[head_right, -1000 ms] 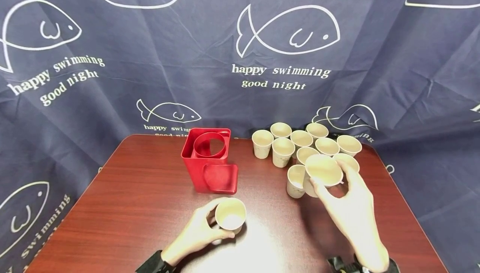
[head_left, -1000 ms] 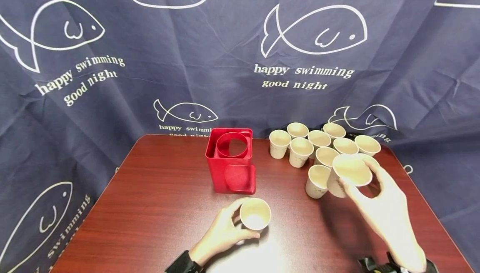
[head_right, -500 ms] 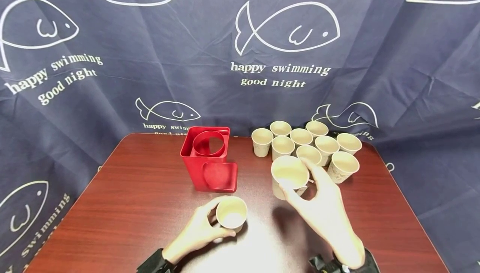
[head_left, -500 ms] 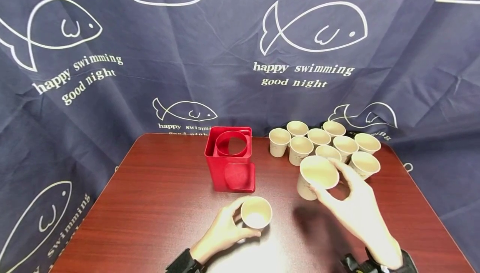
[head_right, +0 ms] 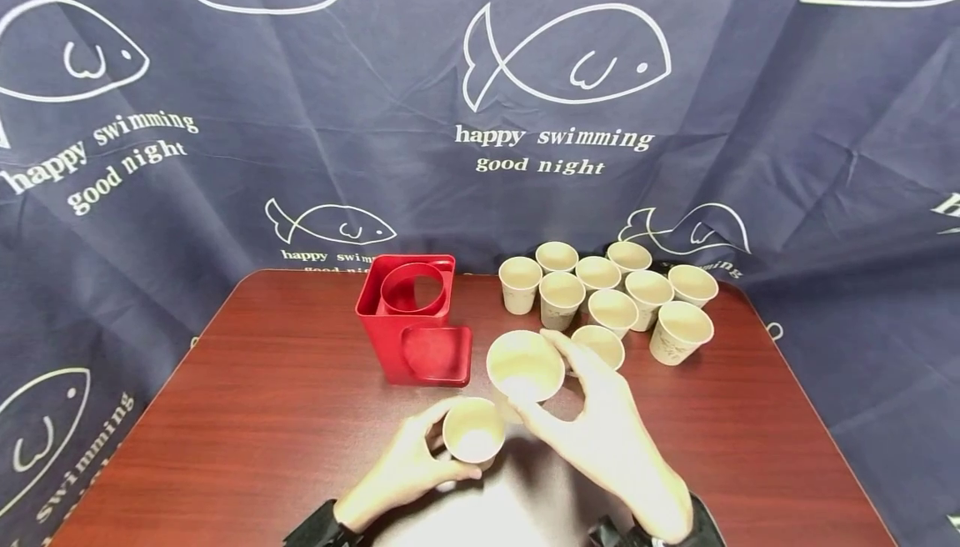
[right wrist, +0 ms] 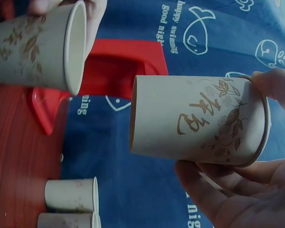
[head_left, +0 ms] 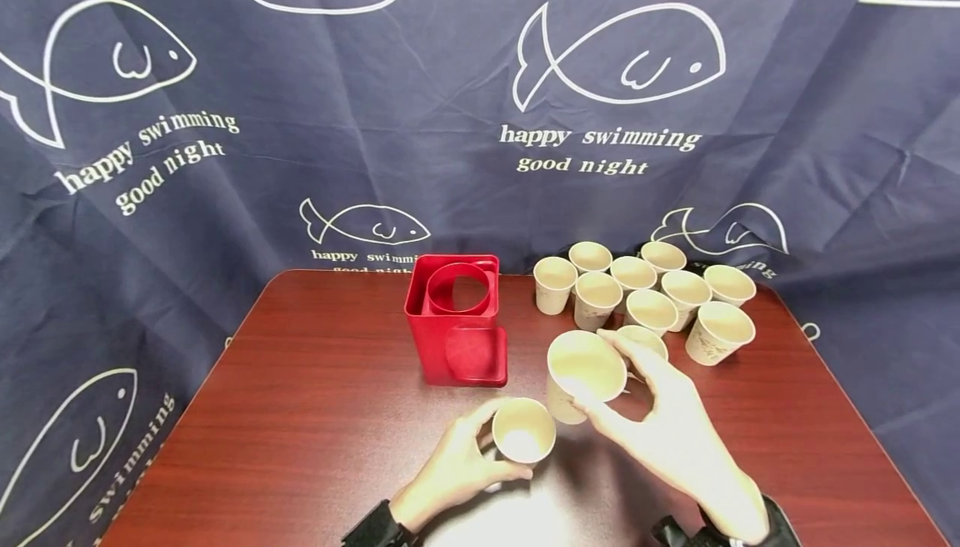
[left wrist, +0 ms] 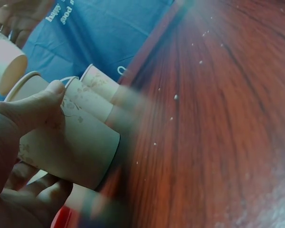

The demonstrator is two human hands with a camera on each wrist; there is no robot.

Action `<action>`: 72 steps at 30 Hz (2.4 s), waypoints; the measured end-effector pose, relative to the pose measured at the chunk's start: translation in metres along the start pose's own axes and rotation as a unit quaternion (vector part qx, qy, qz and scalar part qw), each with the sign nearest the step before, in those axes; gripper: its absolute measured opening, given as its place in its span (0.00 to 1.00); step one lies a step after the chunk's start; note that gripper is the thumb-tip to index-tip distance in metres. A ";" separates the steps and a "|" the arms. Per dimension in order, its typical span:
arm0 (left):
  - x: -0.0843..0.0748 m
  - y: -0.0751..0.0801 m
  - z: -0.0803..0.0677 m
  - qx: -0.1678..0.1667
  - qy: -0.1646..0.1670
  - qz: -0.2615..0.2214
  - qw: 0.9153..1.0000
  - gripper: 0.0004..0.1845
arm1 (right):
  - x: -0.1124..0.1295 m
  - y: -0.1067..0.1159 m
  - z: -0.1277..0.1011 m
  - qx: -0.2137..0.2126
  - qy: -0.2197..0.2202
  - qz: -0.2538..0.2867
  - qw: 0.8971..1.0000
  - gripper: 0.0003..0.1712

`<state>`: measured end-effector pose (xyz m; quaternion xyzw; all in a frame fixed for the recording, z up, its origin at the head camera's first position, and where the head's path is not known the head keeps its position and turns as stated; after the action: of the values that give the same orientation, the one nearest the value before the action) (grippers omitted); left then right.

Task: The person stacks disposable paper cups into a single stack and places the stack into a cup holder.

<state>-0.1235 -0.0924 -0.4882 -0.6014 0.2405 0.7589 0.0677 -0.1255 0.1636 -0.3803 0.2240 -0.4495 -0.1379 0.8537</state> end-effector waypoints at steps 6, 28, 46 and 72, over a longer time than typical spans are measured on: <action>0.000 -0.001 0.001 0.008 -0.004 -0.005 1.000 0.41 | 0.012 0.000 0.002 0.039 -0.014 -0.072 0.997 0.45; 0.001 -0.002 0.000 0.002 0.004 0.007 1.000 0.42 | 0.009 -0.027 -0.008 0.079 0.009 -0.030 0.996 0.43; 0.002 -0.001 0.000 -0.003 0.016 -0.012 1.000 0.42 | 0.005 -0.036 -0.012 0.106 -0.025 -0.041 0.993 0.40; 0.005 -0.001 -0.002 0.002 0.040 -0.042 0.998 0.42 | -0.010 -0.049 -0.020 0.152 -0.055 -0.093 0.982 0.40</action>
<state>-0.1227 -0.0936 -0.4936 -0.6407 0.2190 0.7302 0.0912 -0.1159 0.1307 -0.4223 0.3842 -0.4886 -0.1586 0.7672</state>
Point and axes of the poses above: each hand's wrist, its own z-axis towards the middle knuckle, its own y-axis out of the back of the hand, x = y × z, the point moved 1 cm from there along z, towards the middle knuckle, and after that the axes turned 5 degrees about x, right-handed, at the moved point
